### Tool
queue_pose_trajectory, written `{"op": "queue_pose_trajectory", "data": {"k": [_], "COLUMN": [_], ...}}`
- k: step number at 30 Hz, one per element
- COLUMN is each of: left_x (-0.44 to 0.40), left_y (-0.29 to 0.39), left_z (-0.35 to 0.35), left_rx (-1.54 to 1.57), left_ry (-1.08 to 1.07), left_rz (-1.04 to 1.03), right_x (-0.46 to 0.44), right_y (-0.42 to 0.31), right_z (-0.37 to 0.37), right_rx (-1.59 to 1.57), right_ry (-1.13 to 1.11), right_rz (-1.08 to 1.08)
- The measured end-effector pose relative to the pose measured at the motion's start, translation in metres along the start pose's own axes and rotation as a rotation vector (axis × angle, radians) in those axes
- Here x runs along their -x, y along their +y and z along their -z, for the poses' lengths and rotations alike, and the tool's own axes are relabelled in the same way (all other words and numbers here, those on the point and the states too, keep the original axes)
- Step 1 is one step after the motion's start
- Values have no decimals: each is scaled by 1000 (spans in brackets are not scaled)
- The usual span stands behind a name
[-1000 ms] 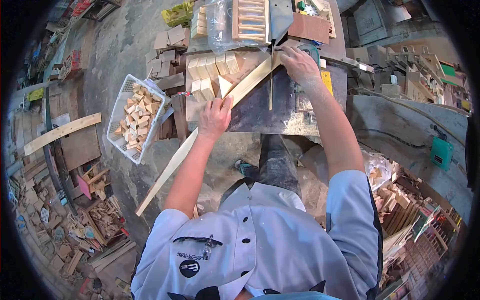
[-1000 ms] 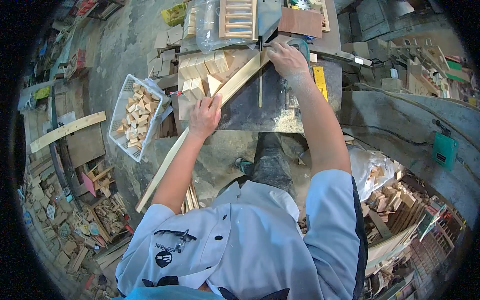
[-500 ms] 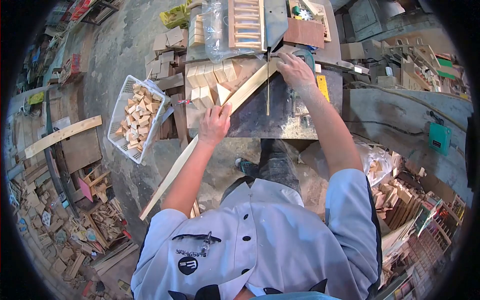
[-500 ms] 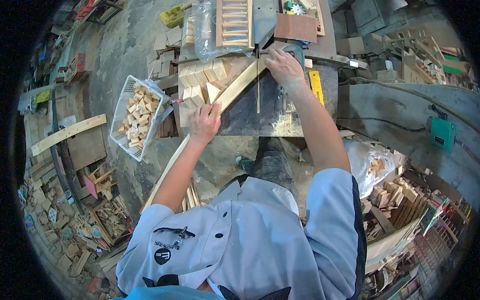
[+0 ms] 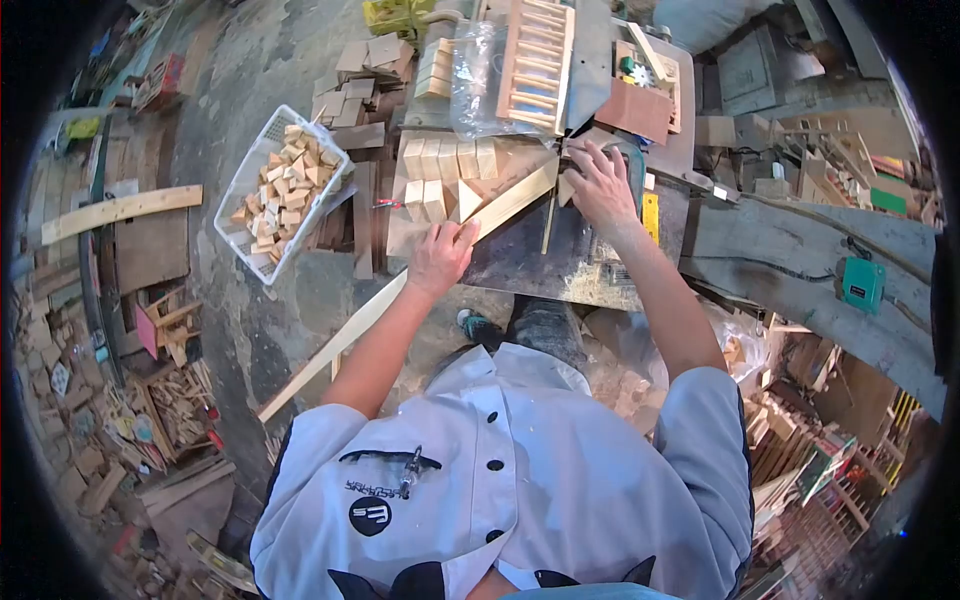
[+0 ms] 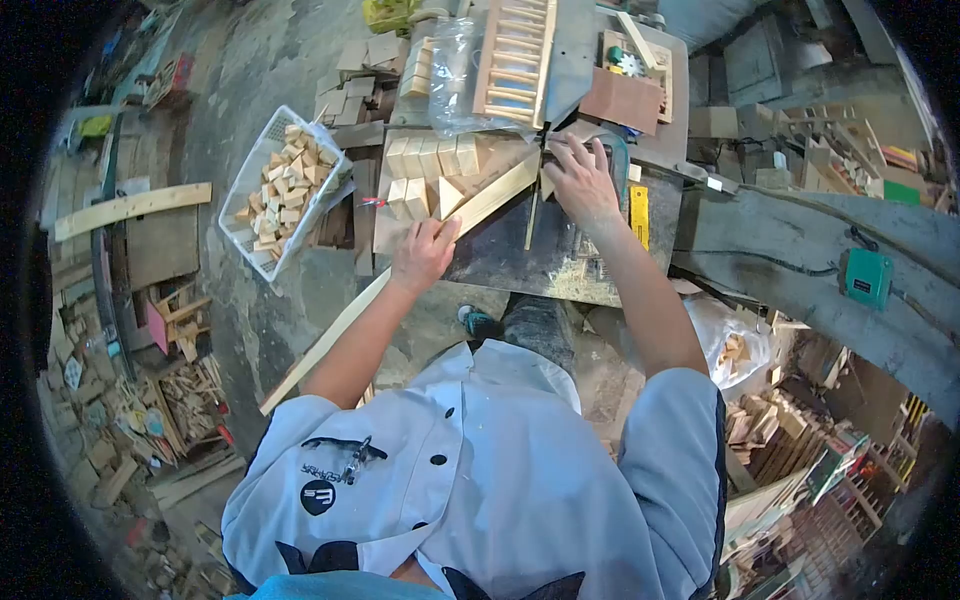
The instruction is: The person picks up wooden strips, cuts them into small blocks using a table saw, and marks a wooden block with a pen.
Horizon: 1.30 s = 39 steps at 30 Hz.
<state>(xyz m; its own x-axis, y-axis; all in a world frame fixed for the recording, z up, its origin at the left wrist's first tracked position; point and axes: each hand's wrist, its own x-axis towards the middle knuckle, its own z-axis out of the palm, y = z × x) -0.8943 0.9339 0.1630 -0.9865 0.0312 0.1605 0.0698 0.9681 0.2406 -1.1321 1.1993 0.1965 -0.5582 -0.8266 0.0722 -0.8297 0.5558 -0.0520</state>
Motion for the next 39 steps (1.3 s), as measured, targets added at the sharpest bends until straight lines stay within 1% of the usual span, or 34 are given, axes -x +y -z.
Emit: {"op": "queue_pose_trajectory", "data": {"k": [3, 5, 6, 8, 9, 10, 12, 13, 15, 16, 17, 18, 19, 20, 21, 23, 24, 25, 27, 28, 29, 30, 32, 33, 35, 39], "left_x": [4, 4, 4, 8, 9, 8, 9, 10, 13, 15, 16, 15, 15, 16, 15, 16, 17, 17, 18, 18, 17, 18, 19, 18, 18, 16], "left_y": [2, 3, 5, 8, 7, 7, 9, 11, 15, 16, 18, 18, 18, 20, 21, 20, 20, 19, 20, 19, 18, 17, 18, 18, 16, 17], "left_z": [2, 5, 10, 12, 9, 9, 7, 5, 2, 1, 1, 0, 0, 1, 2, -1, -1, 0, -2, -3, -5, -6, -9, -9, -9, -5], "left_rx": [24, 36, 40, 42, 46, 47, 62, 85, 122, 126, 132, 144, 143, 134, 124, 131, 141, 138, 124, 128, 117, 105, 107, 109, 117, 154], "left_ry": [10, 19, 24, 31, 72, 114, 100, 79, 50, 20, -9, -68, -64, -68, -69, -64, -63, -62, -53, -53, -20, 13, -4, -22, -26, -9], "left_rz": [9, 17, -2, -5, -36, -67, -67, -85, -81, -103, -127, -126, -124, -125, -126, -111, -94, -92, -68, -63, -77, -91, -66, -47, -48, -53], "right_x": [12, 22, 26, 37, 41, 44, 40, 34, 17, 3, -9, -23, -38, -49, -55, -65, -68, -70, -72, -72, -71, -72, -72, -72, -69, -72], "right_y": [-14, -26, -30, -39, -47, -58, -82, -92, -105, -111, -115, -117, -119, -124, -127, -135, -140, -146, -156, -160, -161, -161, -159, -157, -154, -158], "right_z": [14, 25, 26, 25, 30, 39, 69, 67, 59, 71, 67, 61, 54, 47, 39, 20, 10, 3, -8, -13, -17, -22, -33, -32, -31, -25], "right_rx": [-4, -69, -64, -215, -212, -378, -663, -664, -779, -878, -880, -792, -704, -657, -655, -521, -523, -524, -622, -679, -676, -729, -794, -792, -687, -695], "right_ry": [-66, -343, -344, -472, -473, -375, -187, -192, 112, -137, -141, -115, -88, -113, -111, -185, -213, -212, -215, -180, -187, -157, -93, -96, -94, -110], "right_rz": [84, 79, 95, 111, 128, 59, -47, -36, -147, -355, -350, -367, -384, -428, -426, -470, -505, -502, -535, -535, -532, -561, -593, -587, -593, -575]}}
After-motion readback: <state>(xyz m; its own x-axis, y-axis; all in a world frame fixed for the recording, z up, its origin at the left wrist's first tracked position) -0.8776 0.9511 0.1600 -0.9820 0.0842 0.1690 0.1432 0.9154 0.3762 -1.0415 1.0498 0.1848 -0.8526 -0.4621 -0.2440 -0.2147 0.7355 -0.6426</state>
